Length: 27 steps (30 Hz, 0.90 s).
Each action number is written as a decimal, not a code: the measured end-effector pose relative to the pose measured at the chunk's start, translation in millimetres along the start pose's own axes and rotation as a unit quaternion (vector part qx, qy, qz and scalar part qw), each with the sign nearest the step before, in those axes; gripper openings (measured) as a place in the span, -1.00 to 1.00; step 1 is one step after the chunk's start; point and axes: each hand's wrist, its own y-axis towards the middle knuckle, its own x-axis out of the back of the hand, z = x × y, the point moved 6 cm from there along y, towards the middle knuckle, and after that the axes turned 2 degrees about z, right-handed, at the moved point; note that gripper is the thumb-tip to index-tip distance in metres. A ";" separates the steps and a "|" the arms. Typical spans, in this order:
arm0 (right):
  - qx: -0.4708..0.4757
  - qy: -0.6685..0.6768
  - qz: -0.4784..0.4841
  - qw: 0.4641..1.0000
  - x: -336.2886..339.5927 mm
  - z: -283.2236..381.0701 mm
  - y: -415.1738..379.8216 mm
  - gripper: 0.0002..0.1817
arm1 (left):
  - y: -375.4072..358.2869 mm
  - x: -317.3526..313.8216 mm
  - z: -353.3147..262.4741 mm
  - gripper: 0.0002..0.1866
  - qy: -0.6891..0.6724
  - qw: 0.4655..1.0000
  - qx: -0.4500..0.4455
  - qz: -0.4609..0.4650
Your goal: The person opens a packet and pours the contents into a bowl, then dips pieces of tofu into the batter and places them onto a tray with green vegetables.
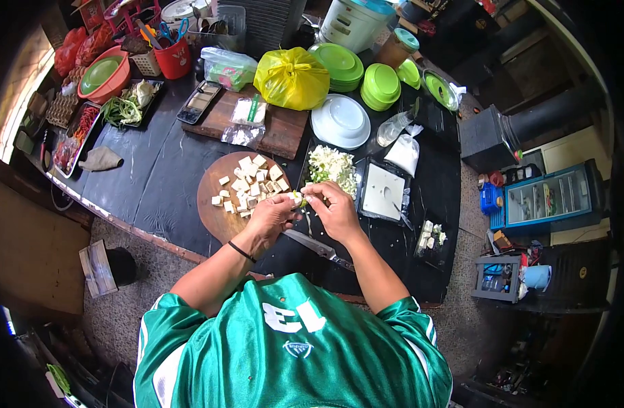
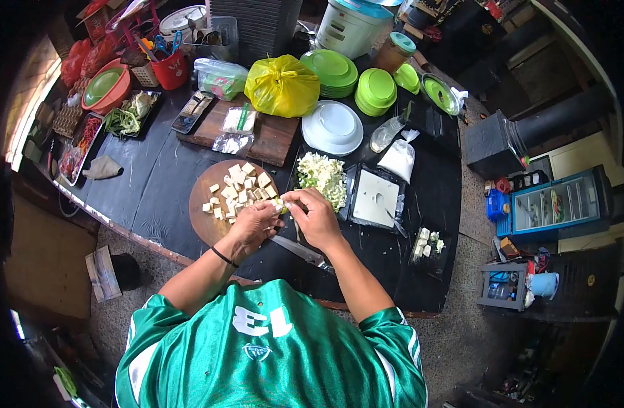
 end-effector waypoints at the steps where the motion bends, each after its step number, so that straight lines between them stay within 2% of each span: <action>1: -0.036 0.028 0.007 0.999 -0.5 -4.2 -1.5 -0.85 | 0.7 0.4 0.3 -0.85 -0.003 1.000 -0.002 -0.004; 2: -0.037 0.029 0.007 0.999 -1.0 -8.1 -3.0 -0.85 | 1.5 1.0 0.3 -0.86 -0.006 1.000 -0.005 -0.009; 4: -0.128 0.136 0.031 0.982 -8.0 -24.9 -6.3 -0.87 | 7.1 6.6 1.7 -0.88 -0.018 1.000 -0.008 -0.012; 7: -0.103 0.167 0.050 0.979 -9.4 -19.9 -7.2 -0.88 | 7.3 4.7 -4.6 -0.89 -0.030 0.999 -0.013 -0.025; 15: -0.129 0.267 0.092 0.951 -17.5 -29.3 -10.6 -0.87 | 3.7 0.3 -11.2 -0.95 -0.040 0.999 -0.018 -0.028; 20: -0.161 0.292 0.097 0.938 -14.9 -31.3 -13.5 -0.85 | -3.9 4.1 -23.6 -0.90 -0.045 0.995 -0.018 -0.089; 22: -0.169 0.234 0.010 0.957 -2.8 -41.4 -7.9 -0.84 | -4.2 4.9 -28.0 -0.85 -0.032 0.996 -0.018 -0.079; 23: -0.143 0.165 -0.031 0.975 7.7 -43.3 -1.5 -0.82 | -4.0 5.8 -31.3 -0.84 -0.021 0.997 -0.026 -0.074; 24: -0.156 0.088 -0.073 0.981 16.0 -53.1 1.6 -0.80 | -4.4 6.9 -35.0 -0.84 -0.009 0.997 -0.036 -0.068; 27: -0.142 0.007 -0.118 0.983 31.7 -73.9 15.6 -0.77 | -5.4 6.3 -40.1 -0.83 0.002 0.997 -0.053 -0.062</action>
